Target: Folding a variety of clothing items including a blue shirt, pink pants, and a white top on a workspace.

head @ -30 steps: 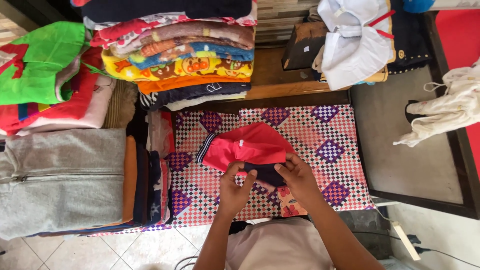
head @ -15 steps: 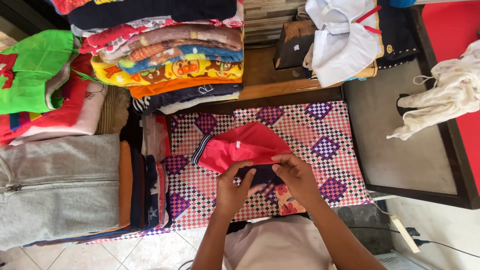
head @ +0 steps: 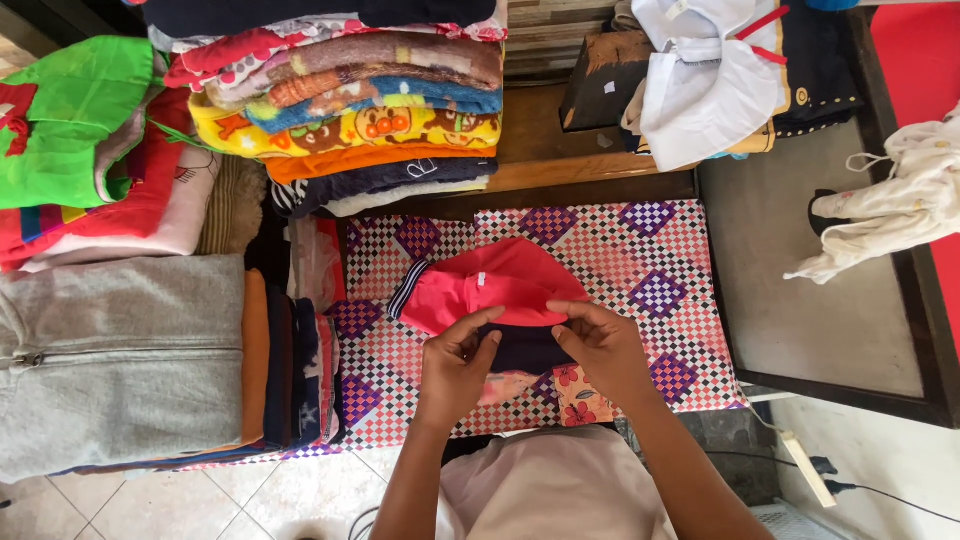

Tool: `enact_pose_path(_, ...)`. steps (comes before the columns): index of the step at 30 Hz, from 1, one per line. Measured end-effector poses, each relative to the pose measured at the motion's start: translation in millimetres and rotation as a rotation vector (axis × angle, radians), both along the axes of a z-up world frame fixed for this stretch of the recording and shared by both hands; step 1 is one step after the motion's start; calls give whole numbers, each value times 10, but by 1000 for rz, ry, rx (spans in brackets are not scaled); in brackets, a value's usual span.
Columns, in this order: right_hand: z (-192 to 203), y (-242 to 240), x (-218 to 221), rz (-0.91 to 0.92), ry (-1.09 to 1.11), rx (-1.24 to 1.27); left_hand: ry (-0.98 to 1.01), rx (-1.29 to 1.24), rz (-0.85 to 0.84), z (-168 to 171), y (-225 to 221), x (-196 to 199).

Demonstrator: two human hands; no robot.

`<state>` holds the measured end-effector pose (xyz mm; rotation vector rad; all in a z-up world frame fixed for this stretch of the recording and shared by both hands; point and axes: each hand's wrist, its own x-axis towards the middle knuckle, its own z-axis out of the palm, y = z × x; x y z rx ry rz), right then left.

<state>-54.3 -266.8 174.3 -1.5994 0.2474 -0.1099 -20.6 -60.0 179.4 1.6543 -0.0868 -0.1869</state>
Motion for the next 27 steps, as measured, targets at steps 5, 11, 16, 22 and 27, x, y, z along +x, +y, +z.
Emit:
enact_pose_path(5, -145, -24, 9, 7, -9, 30, 28, -10, -11, 18, 17, 10)
enact_pose_path(11, -153, -21, 7, 21, -12, 42, 66, -4, -39, -46, 36, 22)
enact_pose_path(16, -260, -62, -16, 12, -25, 70, 96, -29, -54, -78, 35, 39)
enact_pose_path(22, 7, 44, 49, -35, -54, 111, 147, -107, -49, 1, 50, 41)
enact_pose_path(27, -504, 189, -114, 306, 91, 331, 84, -363, -74, -714, 81, 63)
